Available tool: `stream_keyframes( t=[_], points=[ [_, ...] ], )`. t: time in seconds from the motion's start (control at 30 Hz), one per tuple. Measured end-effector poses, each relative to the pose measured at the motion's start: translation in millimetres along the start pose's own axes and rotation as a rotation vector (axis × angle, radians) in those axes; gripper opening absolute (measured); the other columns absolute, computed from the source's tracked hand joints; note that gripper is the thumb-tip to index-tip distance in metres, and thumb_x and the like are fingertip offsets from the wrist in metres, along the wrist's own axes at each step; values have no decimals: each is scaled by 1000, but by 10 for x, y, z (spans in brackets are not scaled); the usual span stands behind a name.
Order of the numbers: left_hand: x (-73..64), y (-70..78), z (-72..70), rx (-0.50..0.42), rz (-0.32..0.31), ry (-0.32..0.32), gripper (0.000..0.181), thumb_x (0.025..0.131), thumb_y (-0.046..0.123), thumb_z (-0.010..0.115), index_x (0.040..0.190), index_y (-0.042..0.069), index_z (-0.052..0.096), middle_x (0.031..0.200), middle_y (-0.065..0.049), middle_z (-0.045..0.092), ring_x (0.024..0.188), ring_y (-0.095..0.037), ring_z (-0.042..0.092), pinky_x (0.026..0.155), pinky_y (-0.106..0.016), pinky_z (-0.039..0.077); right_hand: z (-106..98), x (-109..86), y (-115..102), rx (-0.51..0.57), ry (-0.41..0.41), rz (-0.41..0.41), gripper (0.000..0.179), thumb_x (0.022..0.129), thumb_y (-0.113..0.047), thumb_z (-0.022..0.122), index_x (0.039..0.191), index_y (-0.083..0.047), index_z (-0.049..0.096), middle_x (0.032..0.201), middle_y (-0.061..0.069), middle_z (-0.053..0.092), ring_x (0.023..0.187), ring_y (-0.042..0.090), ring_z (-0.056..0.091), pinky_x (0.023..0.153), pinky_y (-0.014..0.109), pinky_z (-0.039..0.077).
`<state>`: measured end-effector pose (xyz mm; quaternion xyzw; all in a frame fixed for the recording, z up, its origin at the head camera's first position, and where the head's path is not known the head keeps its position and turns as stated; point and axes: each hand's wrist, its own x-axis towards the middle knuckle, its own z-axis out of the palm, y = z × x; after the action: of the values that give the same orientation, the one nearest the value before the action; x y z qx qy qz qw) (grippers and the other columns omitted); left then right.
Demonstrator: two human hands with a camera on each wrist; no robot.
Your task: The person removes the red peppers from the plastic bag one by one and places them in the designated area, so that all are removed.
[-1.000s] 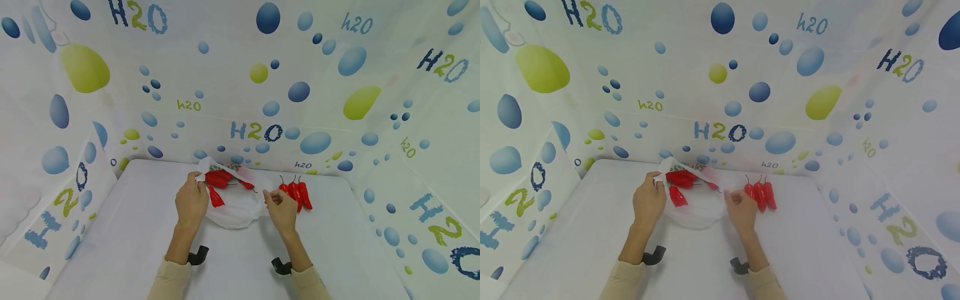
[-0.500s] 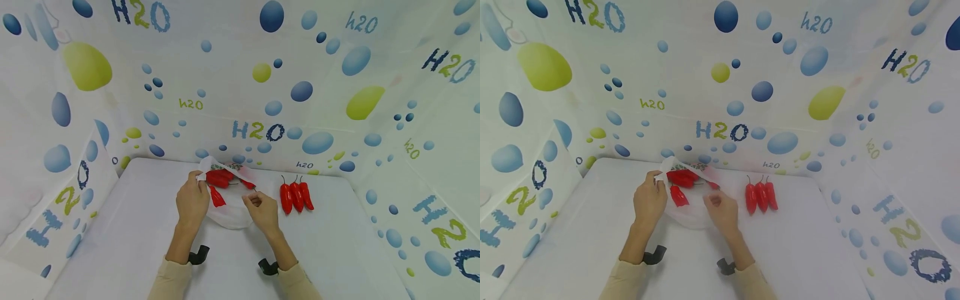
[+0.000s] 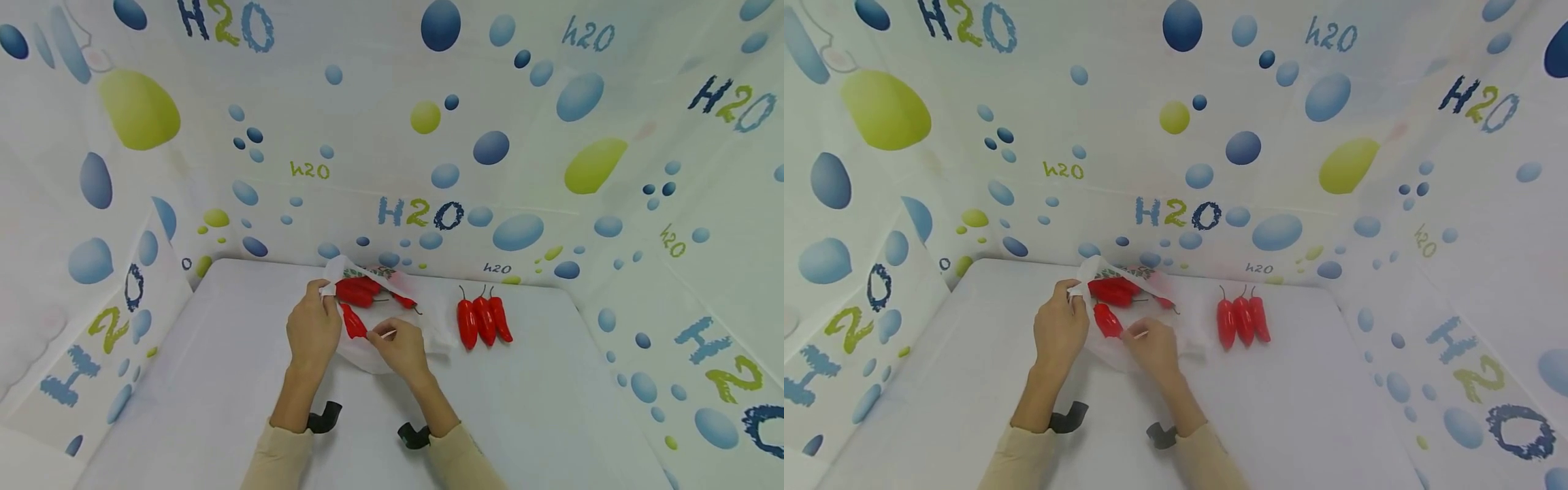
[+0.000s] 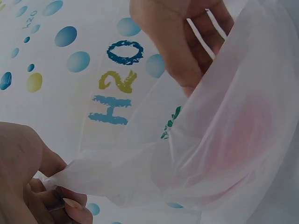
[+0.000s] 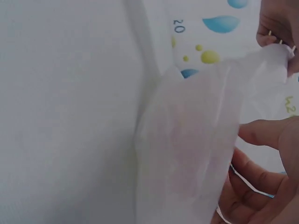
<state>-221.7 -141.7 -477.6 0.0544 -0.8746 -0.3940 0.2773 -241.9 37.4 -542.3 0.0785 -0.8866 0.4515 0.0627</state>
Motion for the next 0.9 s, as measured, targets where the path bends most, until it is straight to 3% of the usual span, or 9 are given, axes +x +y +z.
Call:
stream_keyframes(
  t=[0.4,0.53,0.9],
  points=[
    [-1,11,25,9,-8,-12,35,103,15,54,134,0,60,59,-6,53,46,-20,46,47,-31,42,203,-34,-50,-46,-4,104,24,83,-20,88,100,-8,77,96,4,74,69,9,62,60,25,54],
    [0,14,32,7,-5,-8,35,103,14,54,134,-1,60,60,-6,53,47,-20,46,46,-32,42,235,-45,-38,-78,2,105,28,83,-20,89,105,-8,76,98,6,74,69,10,61,61,25,54],
    [-10,14,32,18,-15,-16,35,103,15,55,134,-1,61,62,-8,57,48,-21,48,47,-31,43,356,-49,110,-127,34,69,26,85,-22,86,104,-8,77,84,0,73,67,7,62,60,27,51]
  ],
)
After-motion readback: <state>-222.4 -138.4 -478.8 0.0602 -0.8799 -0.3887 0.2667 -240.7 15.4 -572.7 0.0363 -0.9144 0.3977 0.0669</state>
